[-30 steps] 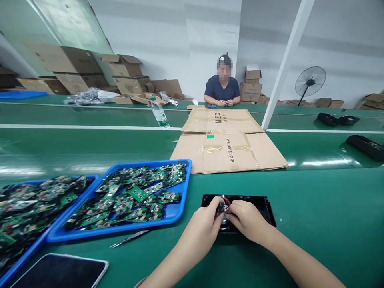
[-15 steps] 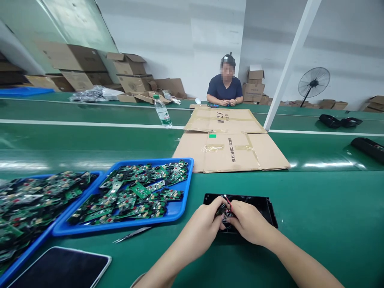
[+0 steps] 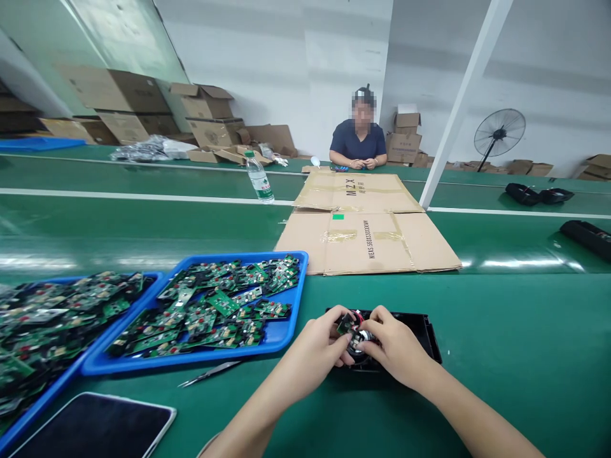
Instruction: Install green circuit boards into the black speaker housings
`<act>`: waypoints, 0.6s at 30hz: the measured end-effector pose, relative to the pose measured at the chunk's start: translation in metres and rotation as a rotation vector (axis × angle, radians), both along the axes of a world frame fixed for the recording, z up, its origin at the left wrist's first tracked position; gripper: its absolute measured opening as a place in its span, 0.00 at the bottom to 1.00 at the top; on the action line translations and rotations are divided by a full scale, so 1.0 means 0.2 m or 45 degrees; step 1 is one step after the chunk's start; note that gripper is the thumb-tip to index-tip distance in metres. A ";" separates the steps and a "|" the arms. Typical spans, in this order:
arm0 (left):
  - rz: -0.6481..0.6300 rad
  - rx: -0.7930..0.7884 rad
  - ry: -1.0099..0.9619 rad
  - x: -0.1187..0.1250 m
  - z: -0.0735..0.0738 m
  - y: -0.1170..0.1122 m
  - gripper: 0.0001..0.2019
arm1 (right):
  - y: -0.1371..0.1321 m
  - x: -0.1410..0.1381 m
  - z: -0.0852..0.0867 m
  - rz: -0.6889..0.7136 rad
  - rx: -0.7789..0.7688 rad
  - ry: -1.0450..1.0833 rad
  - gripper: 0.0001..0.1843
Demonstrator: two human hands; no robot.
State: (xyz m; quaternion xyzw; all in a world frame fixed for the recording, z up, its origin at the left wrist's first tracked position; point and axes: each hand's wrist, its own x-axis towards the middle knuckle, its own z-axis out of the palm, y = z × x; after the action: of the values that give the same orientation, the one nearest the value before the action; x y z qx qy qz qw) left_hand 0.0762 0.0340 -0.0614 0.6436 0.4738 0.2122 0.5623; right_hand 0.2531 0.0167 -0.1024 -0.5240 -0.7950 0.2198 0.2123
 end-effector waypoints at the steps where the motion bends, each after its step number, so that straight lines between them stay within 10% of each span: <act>1: 0.009 -0.021 -0.003 0.00 0.01 0.00 0.08 | 0.00 0.01 0.00 -0.011 -0.031 0.036 0.04; 11: 0.213 -0.004 0.044 0.02 -0.04 0.00 0.12 | 0.08 0.17 0.06 -0.041 -0.522 0.644 0.05; 18: 0.156 0.087 0.073 0.03 -0.05 -0.01 0.12 | 0.02 0.05 0.04 -0.009 -0.061 0.312 0.06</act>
State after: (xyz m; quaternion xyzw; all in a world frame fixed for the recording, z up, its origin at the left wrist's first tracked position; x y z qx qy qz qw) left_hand 0.0819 0.0320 -0.0719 0.6382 0.5207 0.2436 0.5121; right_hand 0.2637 0.0215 -0.0950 -0.5009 -0.7557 0.3004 0.2962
